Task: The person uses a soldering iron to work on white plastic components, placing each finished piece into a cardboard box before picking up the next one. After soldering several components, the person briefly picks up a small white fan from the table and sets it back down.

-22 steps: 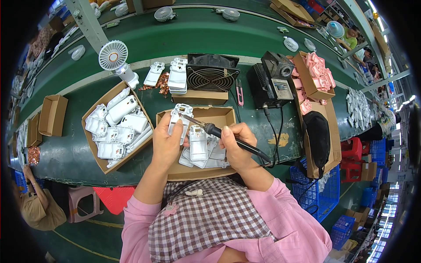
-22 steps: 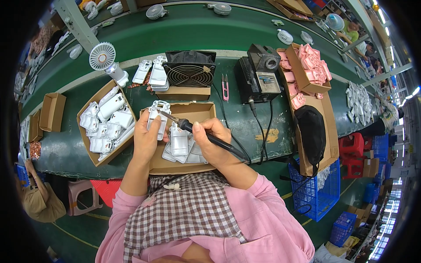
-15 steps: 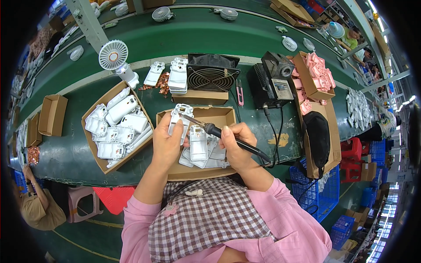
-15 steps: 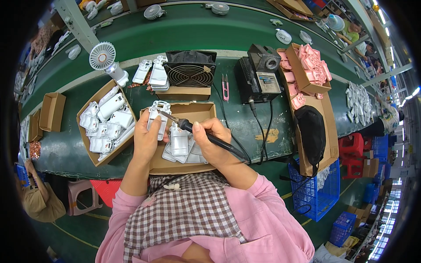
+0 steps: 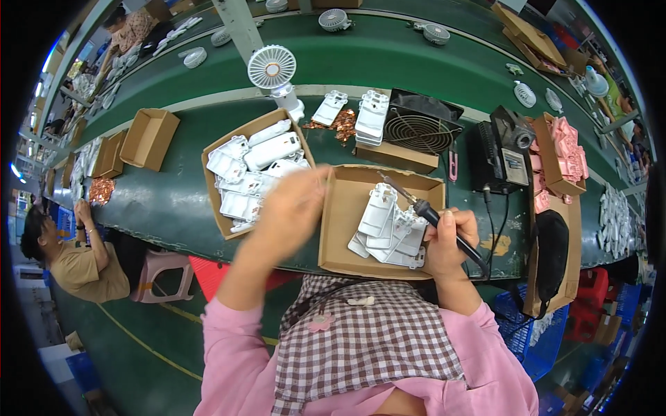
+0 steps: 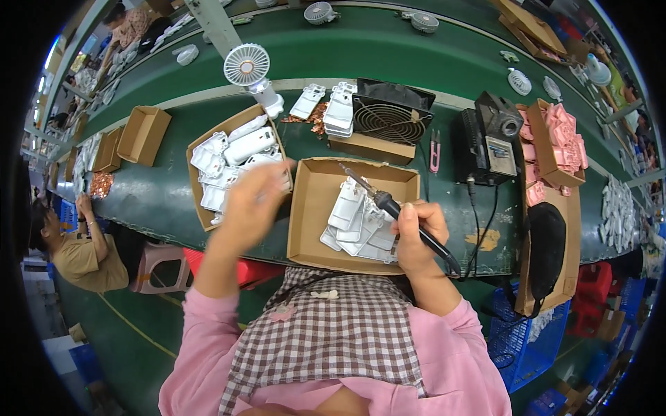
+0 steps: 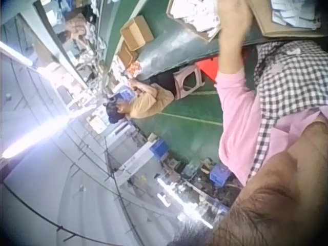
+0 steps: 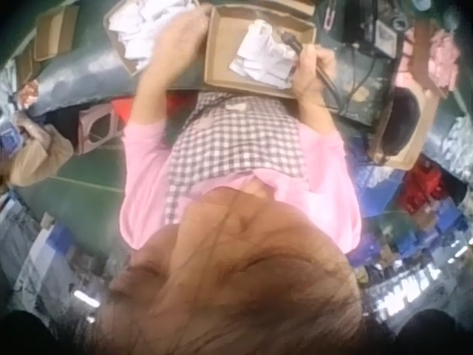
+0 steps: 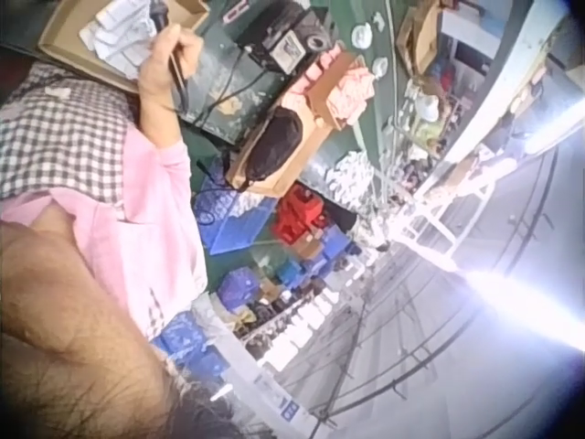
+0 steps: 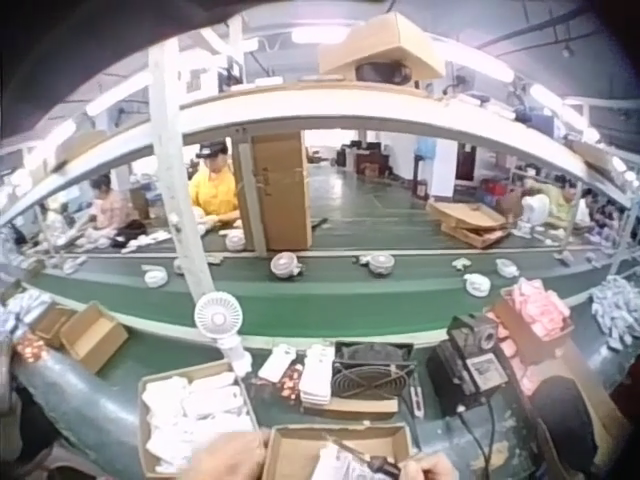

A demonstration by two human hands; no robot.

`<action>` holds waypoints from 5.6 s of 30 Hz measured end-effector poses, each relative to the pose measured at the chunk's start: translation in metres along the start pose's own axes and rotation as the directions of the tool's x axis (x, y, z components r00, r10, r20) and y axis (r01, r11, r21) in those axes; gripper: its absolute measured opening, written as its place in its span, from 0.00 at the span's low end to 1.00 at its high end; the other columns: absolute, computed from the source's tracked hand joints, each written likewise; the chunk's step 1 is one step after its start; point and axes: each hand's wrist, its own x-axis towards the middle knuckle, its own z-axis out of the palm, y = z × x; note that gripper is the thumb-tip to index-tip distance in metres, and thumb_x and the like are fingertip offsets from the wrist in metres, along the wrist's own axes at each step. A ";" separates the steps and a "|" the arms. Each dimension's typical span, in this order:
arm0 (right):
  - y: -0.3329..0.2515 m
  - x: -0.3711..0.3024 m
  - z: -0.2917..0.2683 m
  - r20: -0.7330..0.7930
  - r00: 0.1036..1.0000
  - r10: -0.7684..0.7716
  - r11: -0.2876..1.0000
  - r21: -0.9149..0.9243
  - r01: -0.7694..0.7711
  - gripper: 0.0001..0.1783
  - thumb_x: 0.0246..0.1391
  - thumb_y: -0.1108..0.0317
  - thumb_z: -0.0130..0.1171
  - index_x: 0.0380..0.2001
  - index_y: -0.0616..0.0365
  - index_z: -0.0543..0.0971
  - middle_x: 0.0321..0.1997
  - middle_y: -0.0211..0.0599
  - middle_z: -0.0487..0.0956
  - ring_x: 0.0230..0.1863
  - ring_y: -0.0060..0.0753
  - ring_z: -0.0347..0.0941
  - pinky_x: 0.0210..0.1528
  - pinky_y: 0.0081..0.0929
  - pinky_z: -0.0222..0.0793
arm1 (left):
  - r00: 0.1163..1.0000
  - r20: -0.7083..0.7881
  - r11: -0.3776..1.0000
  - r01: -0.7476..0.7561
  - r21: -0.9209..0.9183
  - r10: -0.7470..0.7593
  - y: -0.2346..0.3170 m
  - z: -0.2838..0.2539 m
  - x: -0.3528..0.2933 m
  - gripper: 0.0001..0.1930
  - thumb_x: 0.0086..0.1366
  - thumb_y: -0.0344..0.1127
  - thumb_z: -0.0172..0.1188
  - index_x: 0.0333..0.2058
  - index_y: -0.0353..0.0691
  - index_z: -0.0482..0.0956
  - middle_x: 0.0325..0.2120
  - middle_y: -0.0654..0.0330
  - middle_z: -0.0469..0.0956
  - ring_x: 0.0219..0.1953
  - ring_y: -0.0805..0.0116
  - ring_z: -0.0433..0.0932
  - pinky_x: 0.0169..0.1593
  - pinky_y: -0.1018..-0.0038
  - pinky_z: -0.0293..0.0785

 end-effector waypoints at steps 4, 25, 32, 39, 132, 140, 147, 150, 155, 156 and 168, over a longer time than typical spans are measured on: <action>-0.003 0.001 0.004 0.008 1.000 0.024 1.000 0.000 -0.024 0.09 0.58 0.71 0.54 0.25 0.59 0.66 0.19 0.33 0.71 0.17 0.17 0.64 0.21 0.15 0.60 | 0.998 -0.057 0.819 0.032 0.574 0.000 -0.081 -0.096 0.014 0.17 0.52 0.17 0.54 0.40 0.40 0.77 0.41 0.54 0.76 0.49 0.53 0.69 0.52 0.63 0.67; -0.003 0.004 0.010 0.041 0.998 0.039 0.995 -0.094 -0.035 0.10 0.57 0.73 0.54 0.24 0.59 0.66 0.18 0.28 0.69 0.18 0.15 0.63 0.21 0.15 0.59 | 0.788 0.427 0.882 0.298 0.365 -0.443 -0.112 -0.132 0.024 0.14 0.45 0.25 0.67 0.32 0.38 0.74 0.36 0.58 0.74 0.46 0.61 0.68 0.52 0.69 0.65; -0.002 0.005 0.010 0.055 0.998 0.040 0.994 -0.107 -0.034 0.10 0.58 0.73 0.53 0.24 0.59 0.66 0.18 0.28 0.69 0.18 0.14 0.62 0.21 0.15 0.59 | 0.795 0.492 0.902 0.153 0.403 -0.354 -0.117 -0.134 0.022 0.16 0.45 0.27 0.68 0.35 0.38 0.76 0.35 0.58 0.73 0.46 0.60 0.67 0.53 0.69 0.64; -0.003 0.005 0.010 0.047 0.998 0.050 0.995 -0.091 -0.045 0.10 0.58 0.73 0.53 0.24 0.59 0.66 0.19 0.28 0.69 0.18 0.14 0.62 0.21 0.15 0.59 | 0.769 0.466 0.887 0.285 0.363 -0.438 -0.107 -0.151 0.028 0.15 0.47 0.26 0.66 0.36 0.36 0.76 0.33 0.60 0.73 0.37 0.65 0.69 0.46 0.73 0.66; -0.001 0.004 -0.002 -0.064 0.997 0.053 0.983 0.180 -0.041 0.08 0.59 0.71 0.52 0.28 0.59 0.65 0.20 0.30 0.69 0.18 0.15 0.62 0.21 0.14 0.60 | 0.907 0.334 -0.239 0.275 -0.931 -0.255 -0.005 0.033 0.009 0.36 0.46 0.21 0.59 0.57 0.38 0.61 0.50 0.47 0.70 0.54 0.45 0.69 0.41 0.61 0.78; 0.000 0.000 -0.006 0.002 0.998 -0.055 0.984 0.172 0.054 0.08 0.60 0.69 0.51 0.32 0.59 0.65 0.24 0.35 0.71 0.22 0.19 0.66 0.25 0.17 0.65 | 0.868 0.076 0.462 0.334 -0.822 -0.491 0.005 0.090 0.019 0.39 0.47 0.24 0.69 0.55 0.32 0.55 0.44 0.55 0.71 0.45 0.69 0.73 0.49 0.74 0.71; -0.003 0.000 -0.001 0.016 1.000 -0.024 1.000 -0.005 0.024 0.08 0.57 0.72 0.55 0.27 0.59 0.67 0.21 0.30 0.72 0.20 0.14 0.64 0.24 0.15 0.62 | 0.861 0.119 0.430 0.361 -0.828 -0.494 0.005 0.092 0.020 0.36 0.48 0.25 0.68 0.54 0.33 0.57 0.43 0.55 0.72 0.44 0.69 0.74 0.47 0.74 0.73; -0.004 0.000 -0.003 0.064 0.998 0.008 1.000 -0.014 -0.008 0.08 0.57 0.72 0.54 0.27 0.59 0.67 0.21 0.30 0.72 0.20 0.14 0.64 0.23 0.16 0.61 | 0.856 0.122 0.416 0.363 -0.834 -0.502 0.004 0.091 0.018 0.36 0.49 0.25 0.68 0.54 0.33 0.58 0.43 0.55 0.73 0.43 0.69 0.75 0.47 0.74 0.73; -0.004 0.000 -0.001 0.049 0.999 0.017 0.999 0.026 -0.018 0.08 0.57 0.72 0.54 0.27 0.59 0.67 0.21 0.30 0.72 0.20 0.14 0.63 0.23 0.16 0.60 | 0.855 0.132 0.389 0.359 -0.848 -0.501 0.004 0.091 0.019 0.35 0.48 0.25 0.69 0.54 0.33 0.59 0.43 0.56 0.73 0.43 0.69 0.75 0.47 0.74 0.73; -0.004 0.000 -0.001 0.050 0.999 0.017 1.000 0.024 -0.018 0.08 0.57 0.72 0.54 0.27 0.59 0.67 0.21 0.30 0.72 0.20 0.14 0.63 0.23 0.16 0.60 | 0.857 0.130 0.385 0.353 -0.852 -0.498 0.004 0.091 0.019 0.36 0.48 0.25 0.69 0.54 0.33 0.59 0.43 0.56 0.73 0.43 0.70 0.75 0.47 0.74 0.73; -0.005 0.001 0.001 0.094 0.995 -0.038 0.996 -0.076 0.045 0.07 0.58 0.74 0.49 0.27 0.59 0.65 0.19 0.31 0.69 0.18 0.16 0.62 0.21 0.16 0.60 | 0.856 0.131 0.382 0.354 -0.854 -0.500 0.003 0.090 0.019 0.37 0.47 0.27 0.70 0.54 0.31 0.58 0.43 0.55 0.73 0.43 0.70 0.75 0.47 0.74 0.72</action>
